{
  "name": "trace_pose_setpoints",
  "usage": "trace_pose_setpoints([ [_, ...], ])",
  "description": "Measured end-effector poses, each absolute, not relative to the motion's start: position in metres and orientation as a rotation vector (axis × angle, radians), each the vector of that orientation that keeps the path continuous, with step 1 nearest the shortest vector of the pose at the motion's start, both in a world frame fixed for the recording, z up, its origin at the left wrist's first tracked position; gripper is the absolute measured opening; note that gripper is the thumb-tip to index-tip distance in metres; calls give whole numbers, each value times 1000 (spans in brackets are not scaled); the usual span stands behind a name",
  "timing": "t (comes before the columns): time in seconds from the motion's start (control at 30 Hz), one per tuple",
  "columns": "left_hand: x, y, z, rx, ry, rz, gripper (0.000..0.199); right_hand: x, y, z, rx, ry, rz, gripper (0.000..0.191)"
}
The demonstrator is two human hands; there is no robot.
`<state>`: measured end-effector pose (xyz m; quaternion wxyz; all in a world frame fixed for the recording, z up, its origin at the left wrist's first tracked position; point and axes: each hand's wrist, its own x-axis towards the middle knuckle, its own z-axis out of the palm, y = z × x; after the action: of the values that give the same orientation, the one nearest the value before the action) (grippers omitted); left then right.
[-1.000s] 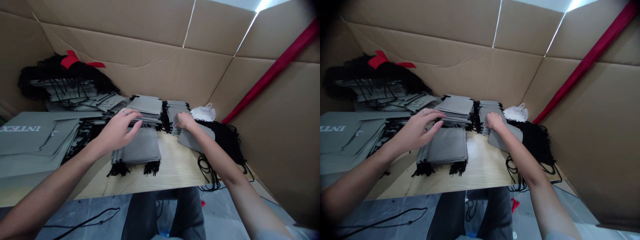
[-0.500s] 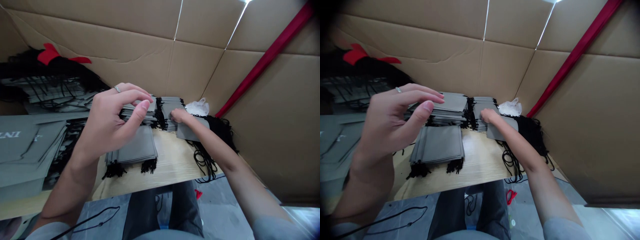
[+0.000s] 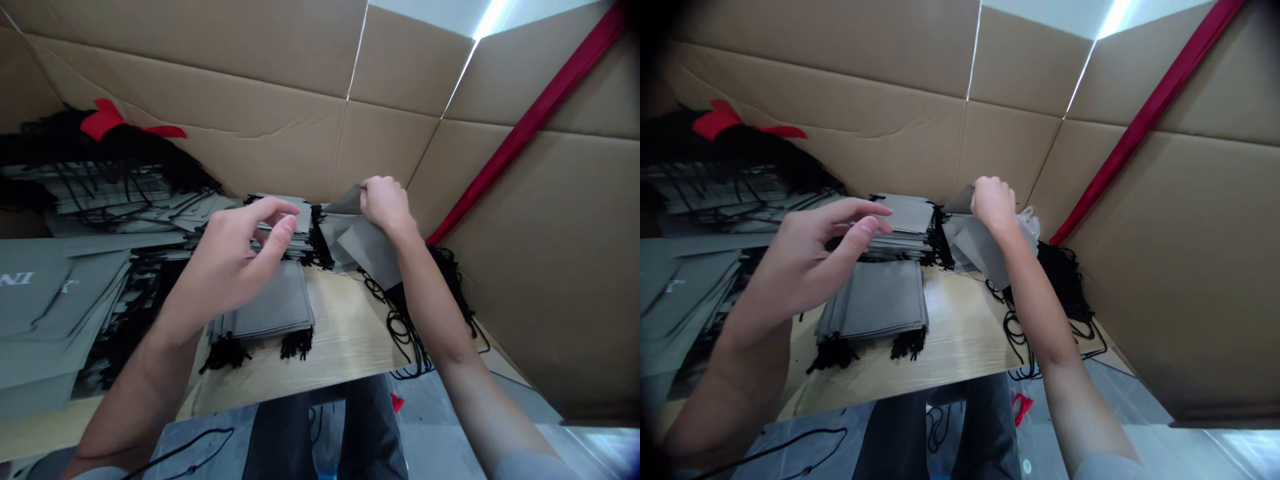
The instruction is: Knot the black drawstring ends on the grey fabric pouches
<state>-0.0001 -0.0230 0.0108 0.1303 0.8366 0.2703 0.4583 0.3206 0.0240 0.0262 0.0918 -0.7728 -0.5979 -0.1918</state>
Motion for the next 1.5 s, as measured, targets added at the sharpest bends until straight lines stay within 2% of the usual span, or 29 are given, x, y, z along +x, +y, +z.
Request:
trace_pose_setpoints([
  [0.07, 3, -18, 5, 2284, 797, 1239, 45, 309, 3, 46, -2199, -1718, -659, 46],
  [0.2, 18, 0, -12, 1911, 757, 1004, 75, 275, -36, 48, -1848, -1615, -713, 37],
  [0.3, 31, 12, -22, 1802, 726, 913, 78, 255, -55, 33, -1616, -1580, -636, 34],
  [0.43, 43, 23, -31, 1746, 688, 934, 77, 249, -76, 21, -1386, -1627, -497, 27],
  [0.6, 35, 39, -28, 1723, 811, 1256, 100, 260, -97, 23, -1247, -1705, -249, 24],
  [0.63, 31, 40, -25, 1747, 798, 1328, 96, 264, -98, 23, -1245, -1710, -239, 25],
  [0.73, 20, 37, -14, 1823, 645, 1329, 37, 276, -95, 25, -1287, -1725, -235, 28],
  [0.83, 12, 25, -4, 1842, 660, 1357, 24, 290, -87, 24, -1384, -1892, -215, 34],
  [0.93, 6, 13, -2, 1905, 712, 1280, 27, 301, -81, 23, -1474, -2038, -206, 33],
  [1.03, 3, 4, -4, 2098, 763, 1193, 32, 297, -83, 22, -1467, -1947, -205, 5],
  [1.27, 6, -15, 1, 2441, 618, 1176, 22, 249, -90, 15, -1107, -1812, 103, 20],
  [1.5, 7, -28, 6, 2539, 552, 1157, 22, 239, -76, 6, -839, -1858, -92, 15],
])
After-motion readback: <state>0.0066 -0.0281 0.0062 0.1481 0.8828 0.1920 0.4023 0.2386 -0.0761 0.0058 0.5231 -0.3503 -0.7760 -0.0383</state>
